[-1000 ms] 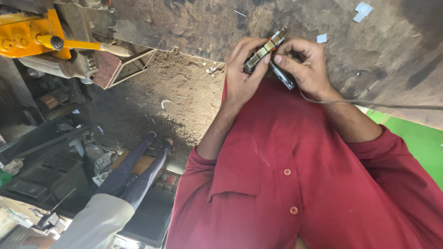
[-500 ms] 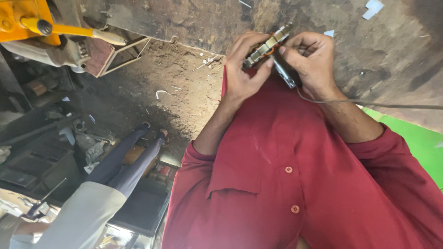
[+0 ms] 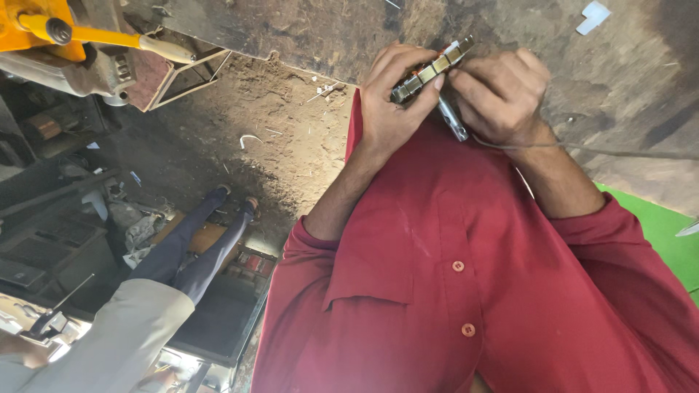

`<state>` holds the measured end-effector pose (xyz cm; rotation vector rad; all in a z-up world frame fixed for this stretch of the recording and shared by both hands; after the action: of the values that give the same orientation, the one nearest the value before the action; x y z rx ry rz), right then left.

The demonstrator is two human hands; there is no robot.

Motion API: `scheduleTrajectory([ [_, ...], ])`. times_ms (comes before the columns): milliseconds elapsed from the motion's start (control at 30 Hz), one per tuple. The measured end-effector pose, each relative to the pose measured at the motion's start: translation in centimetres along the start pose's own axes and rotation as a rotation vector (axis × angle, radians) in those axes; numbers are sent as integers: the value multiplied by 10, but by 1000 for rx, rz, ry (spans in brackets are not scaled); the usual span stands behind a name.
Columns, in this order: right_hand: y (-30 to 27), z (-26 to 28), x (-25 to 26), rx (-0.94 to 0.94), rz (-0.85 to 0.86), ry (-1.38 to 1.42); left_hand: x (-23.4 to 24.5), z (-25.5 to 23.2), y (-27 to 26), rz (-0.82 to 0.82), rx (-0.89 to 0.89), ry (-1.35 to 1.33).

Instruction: The person winds copper wire around a stator core, inserting small white insulating spacers between turns. They repeatedly pull wire from a large spool, wrap it around the core, and adjust the placement of the wire and spacers.

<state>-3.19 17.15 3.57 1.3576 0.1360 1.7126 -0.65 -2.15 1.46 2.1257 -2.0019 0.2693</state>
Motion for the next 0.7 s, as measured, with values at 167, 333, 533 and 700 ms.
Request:
scheduleTrajectory([
  [167, 0, 8, -4, -166, 25, 80, 3, -2, 1, 52, 70, -50],
  [333, -19, 24, -23, -1268, -243, 1193, 3, -2, -1, 35, 39, -34],
  [533, -6, 19, -3, -734, -56, 546, 4, 0, 0, 24, 40, -27],
  [700, 15, 9, 9, -8, 36, -41, 4, 1, -1, 53, 55, -31],
])
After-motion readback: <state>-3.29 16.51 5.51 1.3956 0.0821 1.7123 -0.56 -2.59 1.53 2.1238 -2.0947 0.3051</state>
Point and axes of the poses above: each hand's wrist, its own y-axis towards the middle knuckle, its own x-axis out of the back of the hand, z = x × y, the point moved 1 cm from there along y, towards the middle knuckle, and after that the axes turned 7 degrees about x, right-handed, at the moved point
